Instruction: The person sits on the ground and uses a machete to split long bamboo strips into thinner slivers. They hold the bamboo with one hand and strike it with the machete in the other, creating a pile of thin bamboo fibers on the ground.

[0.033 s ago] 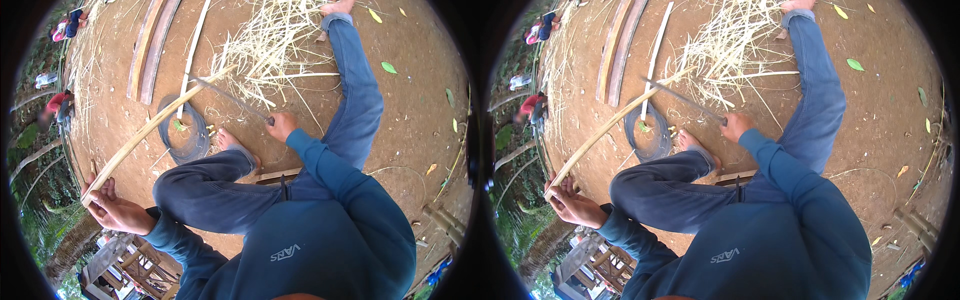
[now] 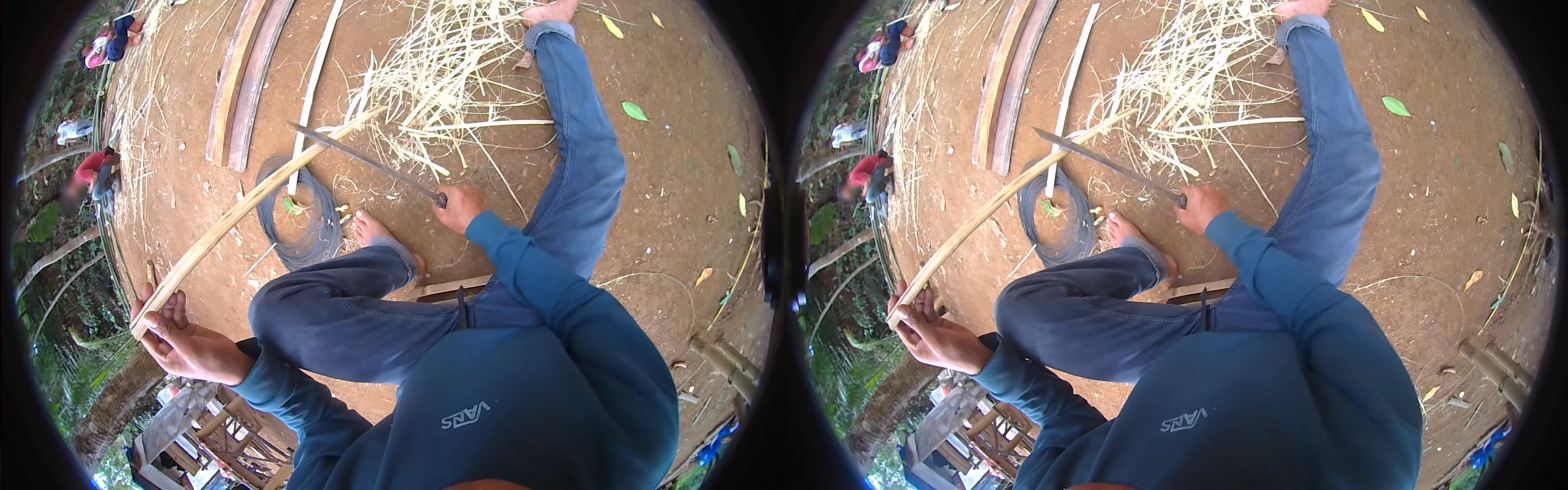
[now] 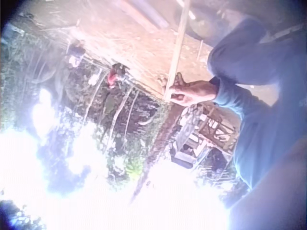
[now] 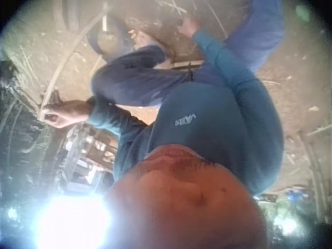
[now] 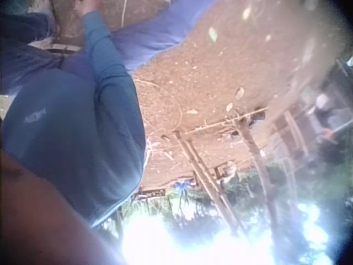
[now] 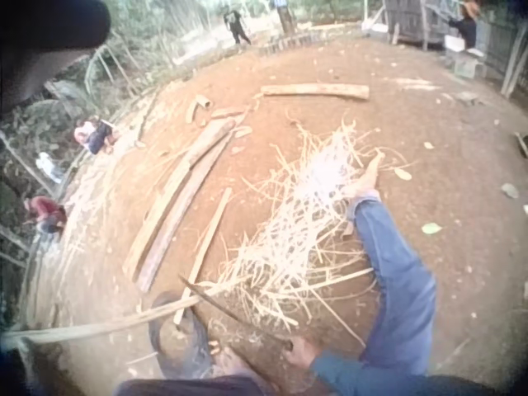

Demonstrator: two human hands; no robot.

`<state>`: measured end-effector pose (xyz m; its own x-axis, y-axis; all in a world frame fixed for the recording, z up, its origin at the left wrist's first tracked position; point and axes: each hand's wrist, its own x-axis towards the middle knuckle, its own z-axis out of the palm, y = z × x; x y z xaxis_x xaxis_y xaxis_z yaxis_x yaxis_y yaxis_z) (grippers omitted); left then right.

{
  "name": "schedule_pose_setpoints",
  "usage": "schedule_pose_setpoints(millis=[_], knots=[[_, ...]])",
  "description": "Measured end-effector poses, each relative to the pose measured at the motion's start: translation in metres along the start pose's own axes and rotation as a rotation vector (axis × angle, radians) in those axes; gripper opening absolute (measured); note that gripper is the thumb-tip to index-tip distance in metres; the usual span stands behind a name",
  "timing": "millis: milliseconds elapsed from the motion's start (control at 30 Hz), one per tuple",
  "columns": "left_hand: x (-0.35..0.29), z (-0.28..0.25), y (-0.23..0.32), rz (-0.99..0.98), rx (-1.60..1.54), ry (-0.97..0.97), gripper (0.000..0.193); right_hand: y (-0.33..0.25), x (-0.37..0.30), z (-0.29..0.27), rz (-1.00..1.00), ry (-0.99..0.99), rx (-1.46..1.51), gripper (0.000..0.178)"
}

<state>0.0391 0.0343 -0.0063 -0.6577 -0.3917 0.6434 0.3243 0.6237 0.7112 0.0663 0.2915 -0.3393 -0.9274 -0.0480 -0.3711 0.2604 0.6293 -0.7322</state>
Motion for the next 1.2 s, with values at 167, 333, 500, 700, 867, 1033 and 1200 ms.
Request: schedule_pose_setpoints(millis=[167,333,500,700,867,1033,1200], knots=[[0.004,0.008,0.001,0.029,-0.023,-0.029,0.036,0.023,0.024,0.012,0.102,0.057,0.052,0.021],[0.011,0.005,-0.001,0.003,-0.006,-0.021,0.035,0.011,0.019,-0.003,0.174,-0.047,0.069,0.024],[0.013,0.008,-0.008,-0.002,0.023,-0.023,0.036,0.028,0.028,0.003,0.163,-0.027,0.057,0.025],[0.021,0.007,-0.01,-0.014,-0.02,-0.039,0.039,0.046,0.047,0.013,0.303,-0.067,0.03,0.027],[0.029,0.006,-0.011,0.005,-0.013,-0.054,0.041,0.061,0.055,0.021,0.377,-0.059,0.0,0.028],[0.057,0.012,-0.024,-0.04,-0.036,-0.069,0.039,0.071,0.065,0.021,0.476,-0.144,0.076,0.029],[0.086,0.008,-0.049,-0.079,-0.157,-0.036,0.028,0.046,0.051,0.012,0.377,-0.126,0.101,0.028]])
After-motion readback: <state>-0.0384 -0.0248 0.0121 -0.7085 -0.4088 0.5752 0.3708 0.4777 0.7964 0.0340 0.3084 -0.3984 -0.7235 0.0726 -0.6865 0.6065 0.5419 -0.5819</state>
